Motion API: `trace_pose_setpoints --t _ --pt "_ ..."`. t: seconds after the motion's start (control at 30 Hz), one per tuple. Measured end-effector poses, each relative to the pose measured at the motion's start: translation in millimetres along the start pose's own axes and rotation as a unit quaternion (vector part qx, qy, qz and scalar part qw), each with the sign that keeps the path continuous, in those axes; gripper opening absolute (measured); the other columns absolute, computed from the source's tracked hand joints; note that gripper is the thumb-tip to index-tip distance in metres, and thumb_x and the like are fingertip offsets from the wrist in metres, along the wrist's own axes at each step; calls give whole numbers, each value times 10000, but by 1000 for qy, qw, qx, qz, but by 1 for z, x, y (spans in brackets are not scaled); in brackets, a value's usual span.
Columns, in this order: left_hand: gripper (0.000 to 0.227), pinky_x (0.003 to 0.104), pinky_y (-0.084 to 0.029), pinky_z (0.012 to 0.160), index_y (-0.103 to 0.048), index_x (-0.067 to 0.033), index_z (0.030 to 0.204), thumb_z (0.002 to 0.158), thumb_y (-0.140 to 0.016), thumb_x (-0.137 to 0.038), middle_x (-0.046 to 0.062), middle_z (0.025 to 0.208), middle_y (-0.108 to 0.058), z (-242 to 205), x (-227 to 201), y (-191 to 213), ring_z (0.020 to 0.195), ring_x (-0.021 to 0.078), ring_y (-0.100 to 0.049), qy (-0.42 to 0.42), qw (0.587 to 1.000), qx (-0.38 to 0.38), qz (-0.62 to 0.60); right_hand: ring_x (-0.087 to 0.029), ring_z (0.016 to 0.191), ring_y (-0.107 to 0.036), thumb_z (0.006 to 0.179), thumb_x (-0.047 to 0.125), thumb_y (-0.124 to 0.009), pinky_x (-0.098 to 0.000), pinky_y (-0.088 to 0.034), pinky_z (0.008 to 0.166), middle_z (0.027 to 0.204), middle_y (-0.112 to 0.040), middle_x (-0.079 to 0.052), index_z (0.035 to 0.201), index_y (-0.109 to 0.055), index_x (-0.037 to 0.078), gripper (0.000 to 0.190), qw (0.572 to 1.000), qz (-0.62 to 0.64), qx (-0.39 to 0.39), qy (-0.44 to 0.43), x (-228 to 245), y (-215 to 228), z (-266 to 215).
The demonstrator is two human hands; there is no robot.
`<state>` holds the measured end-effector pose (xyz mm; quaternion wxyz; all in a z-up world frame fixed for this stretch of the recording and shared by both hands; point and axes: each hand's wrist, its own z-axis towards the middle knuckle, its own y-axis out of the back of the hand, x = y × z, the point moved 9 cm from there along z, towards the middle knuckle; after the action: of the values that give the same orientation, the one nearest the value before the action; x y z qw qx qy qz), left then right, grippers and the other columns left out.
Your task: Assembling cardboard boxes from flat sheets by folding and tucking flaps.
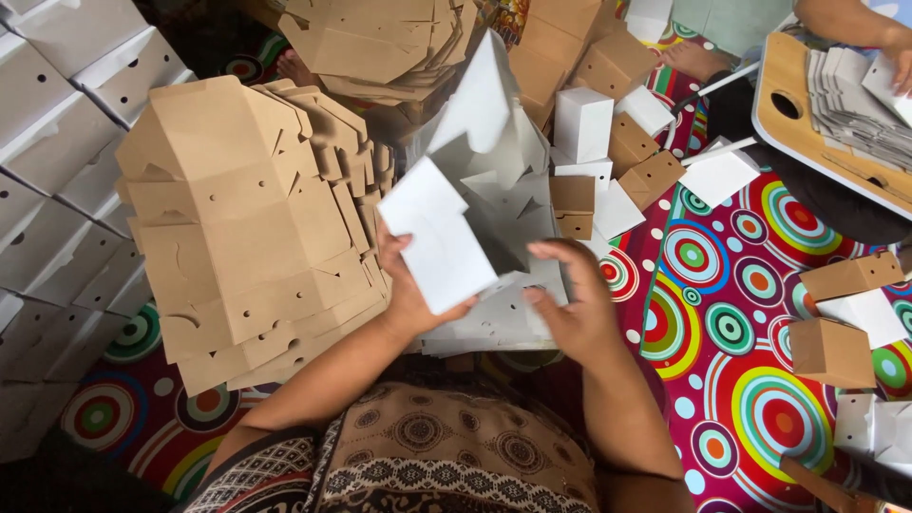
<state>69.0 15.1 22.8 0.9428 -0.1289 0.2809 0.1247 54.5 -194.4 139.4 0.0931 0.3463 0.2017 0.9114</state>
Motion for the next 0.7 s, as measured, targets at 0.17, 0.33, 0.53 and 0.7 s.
trace_pose_setpoints --t 0.17,0.33,0.53,0.7 --pt "1207 665 -132 1184 -191 -183 1389 550 -996 -508 382 1531 22 -11 -6 -23 1465 556 -73 33 991 104 81 -302 945 -726 886 78 -798 -431 -534 968 1026 -725 -109 1190 -709 -4 328 999 -33 -20 20 0 -26 14" --pt "431 661 -391 1082 -622 -121 1288 908 -727 -297 223 1344 -562 22 -67 -24 1250 498 -526 -128 959 179 180 -186 761 -686 957 117 -697 -430 -484 1042 818 -685 15 968 -739 162 63 939 -293 39 176 -4 -48 16" --pt "429 715 -286 1106 -673 -219 1275 862 -734 -124 39 1199 -732 5 -6 -23 1216 286 -632 -59 883 270 380 -204 753 -715 892 86 -705 -457 -527 1013 792 -706 -14 886 -759 165 96 936 -308 72 153 -45 -80 -23" --pt "103 568 -381 1116 -752 -202 1006 944 -691 -146 -4 955 -738 -8 14 -6 969 211 -689 -102 902 225 354 -231 825 -722 944 99 -675 -488 -478 1063 835 -712 0 942 -742 182 106 966 -249 11 65 -83 -67 -43"
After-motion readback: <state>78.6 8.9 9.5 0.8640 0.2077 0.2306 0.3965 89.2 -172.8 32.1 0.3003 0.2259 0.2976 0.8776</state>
